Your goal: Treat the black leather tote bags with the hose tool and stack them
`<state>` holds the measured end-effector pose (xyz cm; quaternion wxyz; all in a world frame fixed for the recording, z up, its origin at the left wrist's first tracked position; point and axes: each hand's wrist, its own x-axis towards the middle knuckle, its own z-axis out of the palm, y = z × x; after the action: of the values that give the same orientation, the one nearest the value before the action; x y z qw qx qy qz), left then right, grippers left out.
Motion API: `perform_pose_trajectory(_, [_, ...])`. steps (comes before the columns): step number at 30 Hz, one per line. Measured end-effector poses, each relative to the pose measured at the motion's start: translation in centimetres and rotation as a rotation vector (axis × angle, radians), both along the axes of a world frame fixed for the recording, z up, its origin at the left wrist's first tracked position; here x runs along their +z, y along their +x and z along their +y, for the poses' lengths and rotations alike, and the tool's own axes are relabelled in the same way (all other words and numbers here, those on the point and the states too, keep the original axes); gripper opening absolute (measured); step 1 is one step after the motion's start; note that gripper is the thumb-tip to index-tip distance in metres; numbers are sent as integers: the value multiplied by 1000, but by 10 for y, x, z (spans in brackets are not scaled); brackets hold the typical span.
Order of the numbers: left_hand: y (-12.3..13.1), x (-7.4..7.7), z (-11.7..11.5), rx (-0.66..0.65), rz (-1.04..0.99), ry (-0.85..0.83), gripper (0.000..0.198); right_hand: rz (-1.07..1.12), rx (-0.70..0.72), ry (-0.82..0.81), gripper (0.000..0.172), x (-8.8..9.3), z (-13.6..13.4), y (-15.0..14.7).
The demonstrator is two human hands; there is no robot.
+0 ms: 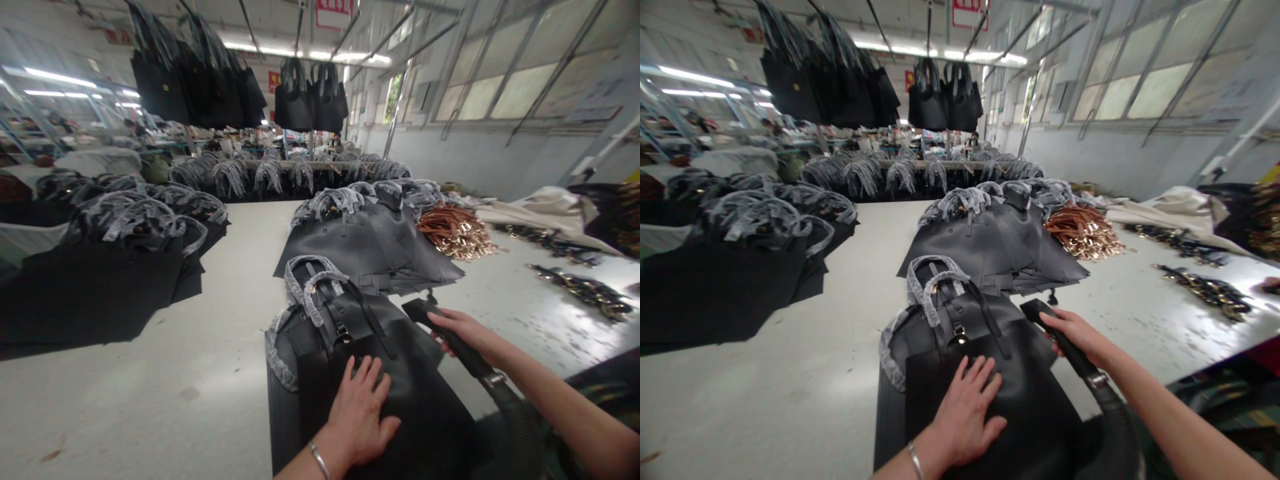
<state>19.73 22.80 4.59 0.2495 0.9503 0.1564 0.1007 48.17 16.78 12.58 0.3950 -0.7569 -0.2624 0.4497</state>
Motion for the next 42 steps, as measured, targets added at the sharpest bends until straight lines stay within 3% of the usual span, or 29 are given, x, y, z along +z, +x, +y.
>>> perform_pose_trajectory(5, [0, -2, 1, -19, 5, -12, 66, 83, 138, -144, 41, 1, -18, 12])
perform_pose_trajectory(10, [0, -2, 1, -19, 29, 9, 66, 175, 273, -202, 41, -7, 0, 33])
perform_pose_trajectory(15, [0, 2, 1, -23, 46, 30, 64, 248, 402, -253, 43, 0, 8, 57])
perform_pose_trajectory(19, [1, 3, 1, -25, 51, 37, 64, 260, 454, -254, 42, -3, 17, 59])
perform_pose_trajectory(23, [3, 3, 0, -10, 62, 51, 64, 205, 369, -122, 41, -11, 30, 47])
perform_pose_trajectory(26, [4, 2, 0, -4, 62, 74, 65, 143, 267, -18, 40, -8, 25, 44])
perform_pose_trajectory(31, [7, -2, 0, 5, 79, 155, 65, 118, 229, -66, 41, -4, -1, 41])
perform_pose_trajectory(36, [19, -8, 7, 42, 72, 223, 63, 54, 109, -24, 35, -11, -3, 24])
perform_pose_trajectory(39, [30, -12, 15, 71, 61, 262, 61, -18, -34, 86, 31, -1, -10, 24])
perform_pose_trajectory(42, [38, -15, 25, 88, 59, 303, 60, -64, -152, 141, 29, 19, -37, 33])
